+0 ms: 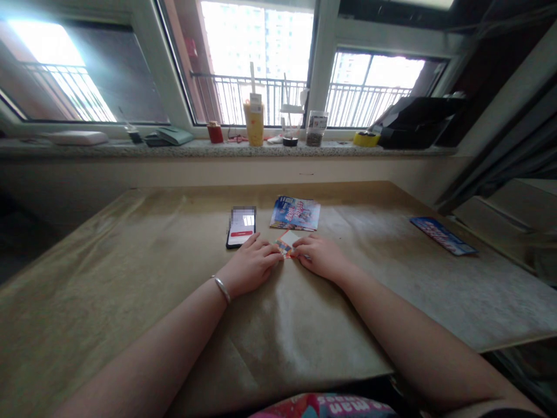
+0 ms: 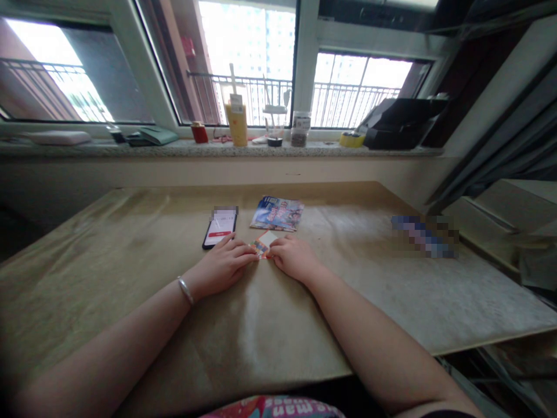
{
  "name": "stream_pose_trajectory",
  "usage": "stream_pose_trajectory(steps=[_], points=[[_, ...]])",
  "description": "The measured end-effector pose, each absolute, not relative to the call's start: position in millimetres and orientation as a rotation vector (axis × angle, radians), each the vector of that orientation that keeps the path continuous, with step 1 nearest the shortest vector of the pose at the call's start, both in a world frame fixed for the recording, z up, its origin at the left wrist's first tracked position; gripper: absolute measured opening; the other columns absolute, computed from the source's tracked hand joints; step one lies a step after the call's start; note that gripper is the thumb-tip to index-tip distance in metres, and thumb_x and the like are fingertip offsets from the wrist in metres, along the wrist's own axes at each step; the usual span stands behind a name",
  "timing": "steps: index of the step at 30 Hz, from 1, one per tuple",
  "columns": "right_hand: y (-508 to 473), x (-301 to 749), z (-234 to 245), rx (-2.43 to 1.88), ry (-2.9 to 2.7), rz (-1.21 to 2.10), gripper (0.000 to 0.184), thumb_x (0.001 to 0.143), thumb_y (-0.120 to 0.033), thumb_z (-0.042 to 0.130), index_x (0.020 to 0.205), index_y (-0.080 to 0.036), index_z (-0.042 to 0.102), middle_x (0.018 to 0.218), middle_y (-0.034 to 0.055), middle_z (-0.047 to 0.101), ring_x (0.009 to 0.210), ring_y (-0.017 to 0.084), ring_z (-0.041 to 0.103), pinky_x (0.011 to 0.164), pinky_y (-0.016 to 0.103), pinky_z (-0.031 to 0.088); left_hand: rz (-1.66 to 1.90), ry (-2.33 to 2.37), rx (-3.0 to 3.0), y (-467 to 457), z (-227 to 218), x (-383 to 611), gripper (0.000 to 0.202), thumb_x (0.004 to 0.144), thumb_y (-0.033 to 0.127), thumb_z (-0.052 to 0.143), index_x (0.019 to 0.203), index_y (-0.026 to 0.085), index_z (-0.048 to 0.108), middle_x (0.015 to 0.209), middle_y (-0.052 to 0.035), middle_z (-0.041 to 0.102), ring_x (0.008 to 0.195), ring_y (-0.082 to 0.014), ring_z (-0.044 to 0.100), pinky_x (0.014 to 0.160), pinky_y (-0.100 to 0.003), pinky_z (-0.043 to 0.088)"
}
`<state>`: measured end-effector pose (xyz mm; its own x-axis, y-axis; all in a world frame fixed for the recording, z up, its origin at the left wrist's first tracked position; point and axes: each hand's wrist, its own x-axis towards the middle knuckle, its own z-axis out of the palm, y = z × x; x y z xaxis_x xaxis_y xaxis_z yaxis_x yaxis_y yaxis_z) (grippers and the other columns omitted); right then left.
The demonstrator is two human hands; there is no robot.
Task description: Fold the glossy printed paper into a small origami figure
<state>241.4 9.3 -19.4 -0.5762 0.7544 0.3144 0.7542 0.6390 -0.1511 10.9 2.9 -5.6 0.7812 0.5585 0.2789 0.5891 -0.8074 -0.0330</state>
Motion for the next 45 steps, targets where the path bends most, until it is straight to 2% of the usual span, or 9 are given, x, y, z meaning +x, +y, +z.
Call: stream_pose_trajectory(steps=[11,18,33,42,45], points=[[10,242,-20,-1.210,-2.520,-0.044,0.021,0.085,-0.022,0.052,0.093,-0.027,0.071,0.104,0.0013,0.068,0.089,0.018,0.057,0.072,0.028,0.043,-0.280,-0.928,-2.810,6,2,3,0.035,0.083,0.014,0.047,0.111,0.028,0.062,0.110,-0.0014,0.064,0.100,-0.0204,0.052,0.107,-0.048,0.023],[10,242,-21,-1.222,-2.525,-0.033,0.022,0.085,-0.022,0.052,0.094,-0.028,0.071,0.106,0.0010,0.067,0.089,0.018,0.058,0.073,0.028,0.043,-0.293,-0.925,-2.820,12,4,-6,0.029,0.084,0.013,0.046,0.101,0.028,0.066,0.100,0.0000,0.067,0.093,-0.0181,0.054,0.106,-0.044,0.024],[11,243,-21,-1.220,-2.526,-0.019,0.024,0.084,-0.021,0.052,0.095,-0.029,0.072,0.106,0.0003,0.067,0.091,0.018,0.058,0.075,0.028,0.043,-0.180,-0.984,-2.873,18,11,-22,0.040,0.076,0.004,0.048,0.099,0.030,0.069,0.103,0.0041,0.069,0.095,-0.0163,0.058,0.107,-0.041,0.022],[10,243,-21,-1.221,-2.518,-0.022,0.023,0.084,-0.022,0.053,0.095,-0.029,0.072,0.105,0.0006,0.067,0.092,0.018,0.058,0.073,0.027,0.043,-0.168,-0.984,-2.898,22,7,-26,0.043,0.075,0.003,0.049,0.100,0.031,0.069,0.107,0.0033,0.069,0.097,-0.0157,0.059,0.103,-0.037,0.029],[10,243,-21,-1.219,-2.523,-0.027,0.023,0.084,-0.021,0.053,0.094,-0.029,0.072,0.106,0.0006,0.067,0.092,0.018,0.058,0.074,0.027,0.043,-0.164,-0.970,-2.897,23,8,-29,0.042,0.074,0.003,0.048,0.099,0.030,0.070,0.104,0.0022,0.069,0.094,-0.0156,0.060,0.098,-0.035,0.036]])
